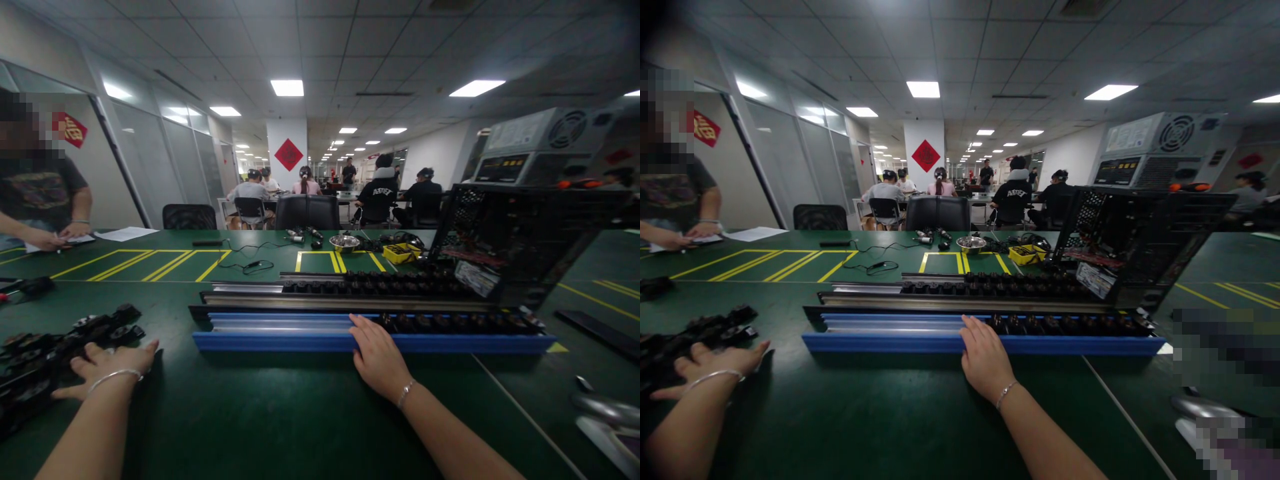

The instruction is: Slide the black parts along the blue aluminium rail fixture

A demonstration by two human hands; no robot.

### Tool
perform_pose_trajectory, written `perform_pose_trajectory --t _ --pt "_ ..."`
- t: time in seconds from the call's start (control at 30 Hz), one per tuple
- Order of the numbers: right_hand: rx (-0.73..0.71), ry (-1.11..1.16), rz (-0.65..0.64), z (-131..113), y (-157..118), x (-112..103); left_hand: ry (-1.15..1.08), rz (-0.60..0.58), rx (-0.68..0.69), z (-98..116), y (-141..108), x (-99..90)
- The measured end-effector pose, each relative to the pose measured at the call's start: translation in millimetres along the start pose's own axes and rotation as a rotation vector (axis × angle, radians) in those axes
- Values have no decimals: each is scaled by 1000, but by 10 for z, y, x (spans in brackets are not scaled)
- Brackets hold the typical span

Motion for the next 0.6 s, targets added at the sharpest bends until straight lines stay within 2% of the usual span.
perform_pose_trajectory --t 0.03,0.1,0.23,0.33,0.43,0.5,0.6 --pt "-1 1 2 1 -1 0 -58 51 -147 -93 -21 -39" --pt "-3 5 6 1 -2 -1 -182 131 -272 -153 -82 -119" --pt "-15 17 36 -3 -7 -17 -335 292 -199 2 -215 -420" --pt "-32 29 108 -9 -13 -69 -417 374 1 336 -387 -725" --pt "-57 31 200 -16 -19 -158 -460 404 291 865 -696 -948" --pt "-50 3 265 -5 -25 -228 -461 441 502 1245 -999 -1008" --pt "67 -98 348 87 -42 -311 -433 414 775 1705 -1475 -903"
Point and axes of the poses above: each hand's wrist, its own y-axis towards the middle knuckle, its own x-axis out of the palm, z = x × y, the point moved 7 cm from there along y, towards the middle knuckle, and after that the axes turned 3 degrees about -x, right-handed, at the moved point
